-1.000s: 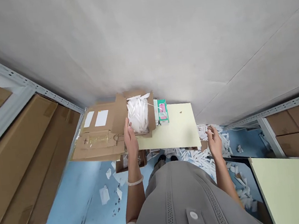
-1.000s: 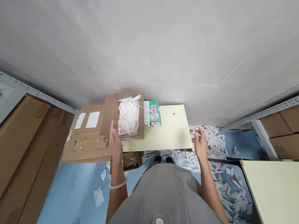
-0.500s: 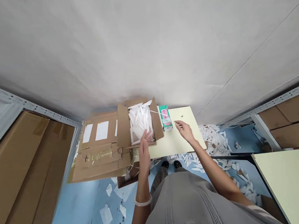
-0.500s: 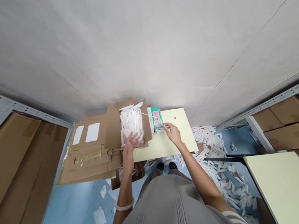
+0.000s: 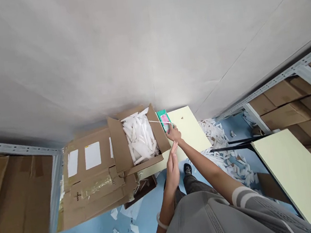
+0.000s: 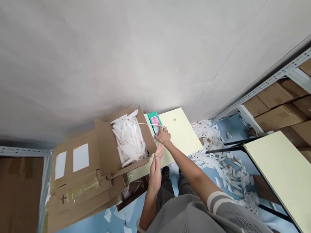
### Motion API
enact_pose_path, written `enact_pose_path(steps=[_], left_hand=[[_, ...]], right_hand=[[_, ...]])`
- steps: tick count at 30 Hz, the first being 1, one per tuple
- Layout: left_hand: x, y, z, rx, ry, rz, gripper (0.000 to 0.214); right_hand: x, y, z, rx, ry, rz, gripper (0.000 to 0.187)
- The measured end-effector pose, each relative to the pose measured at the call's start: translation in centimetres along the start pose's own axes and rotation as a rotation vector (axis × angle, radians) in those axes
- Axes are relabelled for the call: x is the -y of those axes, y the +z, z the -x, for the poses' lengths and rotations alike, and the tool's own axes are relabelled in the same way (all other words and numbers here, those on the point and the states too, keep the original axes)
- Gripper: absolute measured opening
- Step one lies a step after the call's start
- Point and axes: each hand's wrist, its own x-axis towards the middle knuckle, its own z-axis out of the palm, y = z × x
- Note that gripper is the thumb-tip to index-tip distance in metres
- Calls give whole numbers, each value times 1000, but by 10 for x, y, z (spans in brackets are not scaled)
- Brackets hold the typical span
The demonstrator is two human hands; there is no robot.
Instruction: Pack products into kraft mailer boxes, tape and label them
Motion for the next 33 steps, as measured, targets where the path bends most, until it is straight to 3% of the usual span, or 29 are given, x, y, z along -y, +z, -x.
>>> enact_pose_path(steps=[4,10,14,17,21,25,28,33], left_hand=[[3,-1,-5,2,-25,9,63],[18,2,-4,-36,-41,-27,69],[21,18,-9,2,-56,-76,70],[22,45,-16,69,-56,-125,71],[29,102,-22,178,-25,-194,68],[58,174,-16,273,-10,-251,67],[92,240,-2,333,-81,-272,71],[149,363,44,559,-219,-193,73]], right_hand=[[-2,-3,-8,10,10,42,95],[-20,-17,-3,-59,-3,-27,91],[-57,-32,23,-128,40,-141,89],[-100,-47,55,-201,74,-238,89],[-177,-73,107,-371,121,-381,87],[-266,-99,171,-540,159,-495,82],[-328,-108,226,-643,190,-555,81],[-405,-102,313,-760,319,-571,78]])
